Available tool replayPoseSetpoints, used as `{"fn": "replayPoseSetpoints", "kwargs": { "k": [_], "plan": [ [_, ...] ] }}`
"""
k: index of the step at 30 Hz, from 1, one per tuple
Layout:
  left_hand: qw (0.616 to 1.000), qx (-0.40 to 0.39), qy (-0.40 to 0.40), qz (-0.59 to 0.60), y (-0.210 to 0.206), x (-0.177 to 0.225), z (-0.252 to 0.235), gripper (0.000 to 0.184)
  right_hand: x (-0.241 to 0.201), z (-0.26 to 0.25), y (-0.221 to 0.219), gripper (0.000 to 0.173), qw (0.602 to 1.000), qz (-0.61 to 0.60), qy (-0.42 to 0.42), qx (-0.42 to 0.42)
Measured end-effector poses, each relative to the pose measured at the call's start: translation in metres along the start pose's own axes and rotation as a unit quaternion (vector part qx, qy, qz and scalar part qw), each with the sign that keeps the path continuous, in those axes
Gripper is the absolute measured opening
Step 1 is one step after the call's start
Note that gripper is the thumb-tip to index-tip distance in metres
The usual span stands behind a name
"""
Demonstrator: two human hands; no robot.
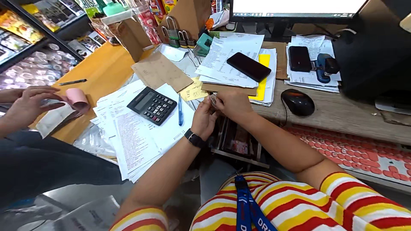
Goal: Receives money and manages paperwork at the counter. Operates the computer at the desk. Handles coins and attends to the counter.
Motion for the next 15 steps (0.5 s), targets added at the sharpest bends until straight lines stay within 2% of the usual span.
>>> {"fn": "replayPoseSetpoints", "kwargs": {
  "k": [2,4,11,15],
  "plan": [
    [1.0,0.018,-0.003,0.015,-0.001,0.002,0.001,0.02,-0.002,0.002,-0.004,0.016,0.998,-0.024,0.037,0.043],
    [0.999,0.029,-0.006,0.027,-0.002,0.006,0.002,0.024,-0.004,0.002,-0.005,0.013,0.996,-0.054,0.048,0.046],
    [0.999,0.03,-0.033,0.027,0.001,0.011,-0.003,0.028,-0.002,-0.015,-0.003,0.019,0.993,-0.106,-0.003,-0.05],
    [0.995,0.047,-0.034,0.077,0.001,0.014,-0.006,0.019,0.0,-0.008,-0.012,0.019,0.984,-0.146,0.092,0.029]
  ]
}}
Point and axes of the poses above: each hand's wrist, its own z-axis away from the middle knuckle, its own y-axis out of the back of the hand, x = y × z, the point moved 2 cm from there along -z, towards the middle knuckle, and after that the axes turned 13 degrees about -y, right-handed, at the moved point
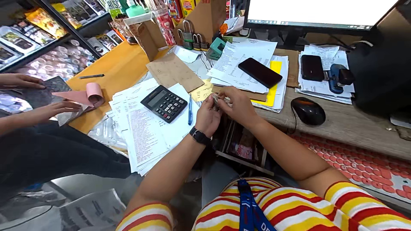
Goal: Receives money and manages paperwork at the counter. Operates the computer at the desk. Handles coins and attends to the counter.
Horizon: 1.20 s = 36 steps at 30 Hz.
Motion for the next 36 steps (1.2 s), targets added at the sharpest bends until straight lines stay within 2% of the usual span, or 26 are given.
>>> {"fn": "replayPoseSetpoints", "kwargs": {
  "k": [2,6,9,13,18,21,23,27,36],
  "plan": [
    [1.0,0.004,0.001,0.017,0.001,0.001,-0.001,0.02,-0.001,0.005,-0.004,0.022,0.999,0.002,0.031,0.028],
    [0.999,0.012,-0.001,0.031,0.001,0.002,0.0,0.02,-0.001,0.006,-0.007,0.026,0.998,0.02,0.033,0.046],
    [0.999,0.032,0.006,0.033,-0.002,0.0,0.001,0.019,-0.004,0.003,-0.007,0.028,0.998,0.048,0.006,0.027],
    [0.999,0.03,0.015,0.012,-0.011,-0.004,0.0,0.019,-0.006,-0.007,0.003,0.022,0.996,0.065,-0.049,-0.031],
    [0.999,0.028,0.034,-0.025,-0.032,-0.013,-0.004,0.025,0.008,-0.018,0.027,0.021,0.995,0.053,-0.054,-0.065],
    [0.999,0.012,0.029,-0.027,-0.047,-0.024,-0.004,0.034,0.018,-0.019,0.044,0.02,0.995,0.05,-0.065,-0.056],
    [0.999,0.013,0.041,-0.019,-0.058,-0.032,-0.003,0.027,0.027,-0.018,0.053,0.02,0.996,0.046,-0.064,-0.042],
    [0.998,0.0,0.061,-0.008,-0.076,-0.046,-0.002,0.027,0.041,-0.011,0.07,0.02,0.997,0.031,-0.066,-0.014],
    [0.994,0.043,0.084,0.051,-0.101,-0.07,0.0,0.021,0.064,0.0,0.089,0.02,0.997,0.019,-0.067,0.019]
  ]
}}
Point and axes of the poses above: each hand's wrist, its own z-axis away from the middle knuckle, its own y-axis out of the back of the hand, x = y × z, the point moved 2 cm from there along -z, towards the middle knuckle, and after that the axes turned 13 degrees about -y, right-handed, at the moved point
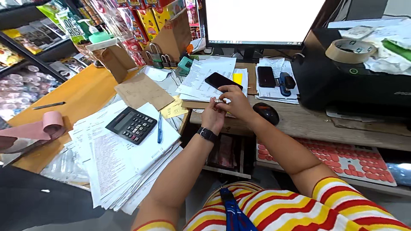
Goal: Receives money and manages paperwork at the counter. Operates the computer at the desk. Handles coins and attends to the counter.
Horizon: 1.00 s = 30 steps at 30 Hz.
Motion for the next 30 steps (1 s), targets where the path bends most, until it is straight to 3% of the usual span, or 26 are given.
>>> {"fn": "replayPoseSetpoints", "kwargs": {
  "k": [18,30],
  "plan": [
    [1.0,0.002,0.012,0.011,0.001,-0.009,0.001,0.024,0.009,0.016,-0.005,0.024,0.999,-0.019,0.001,0.038],
    [0.999,0.029,0.008,0.028,0.0,-0.009,0.0,0.021,0.012,0.016,-0.01,0.023,0.993,-0.041,0.063,0.088]
  ]
}}
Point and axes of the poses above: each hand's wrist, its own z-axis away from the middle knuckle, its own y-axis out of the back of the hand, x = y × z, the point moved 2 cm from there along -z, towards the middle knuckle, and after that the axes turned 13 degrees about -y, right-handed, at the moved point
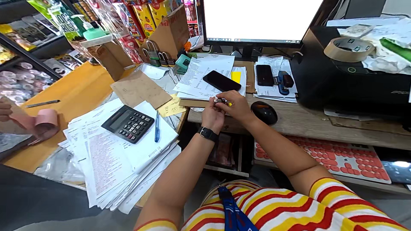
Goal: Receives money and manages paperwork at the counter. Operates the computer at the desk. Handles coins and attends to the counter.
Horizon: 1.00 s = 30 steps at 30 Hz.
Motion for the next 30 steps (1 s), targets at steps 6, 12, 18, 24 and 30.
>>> {"fn": "replayPoseSetpoints", "kwargs": {
  "k": [6,12,18,24,30],
  "plan": [
    [1.0,0.01,0.007,-0.008,0.003,-0.004,0.0,0.019,0.0,-0.003,0.005,0.025,1.0,0.002,-0.01,-0.009],
    [1.0,-0.001,-0.002,-0.017,0.003,-0.003,0.002,0.029,0.014,-0.009,0.018,0.02,0.868,-0.397,-0.299,-0.002],
    [1.0,0.004,-0.008,-0.029,0.001,-0.004,0.004,0.025,0.022,-0.009,0.015,0.022,0.564,-0.671,-0.455,0.155],
    [0.998,0.01,-0.017,-0.053,0.001,0.001,0.007,0.02,0.014,-0.009,0.014,0.035,0.542,-0.655,-0.507,0.143],
    [0.998,0.006,-0.024,-0.062,0.006,0.005,0.008,0.024,0.01,0.007,0.034,0.038,0.608,-0.657,-0.445,0.035]
  ]
}}
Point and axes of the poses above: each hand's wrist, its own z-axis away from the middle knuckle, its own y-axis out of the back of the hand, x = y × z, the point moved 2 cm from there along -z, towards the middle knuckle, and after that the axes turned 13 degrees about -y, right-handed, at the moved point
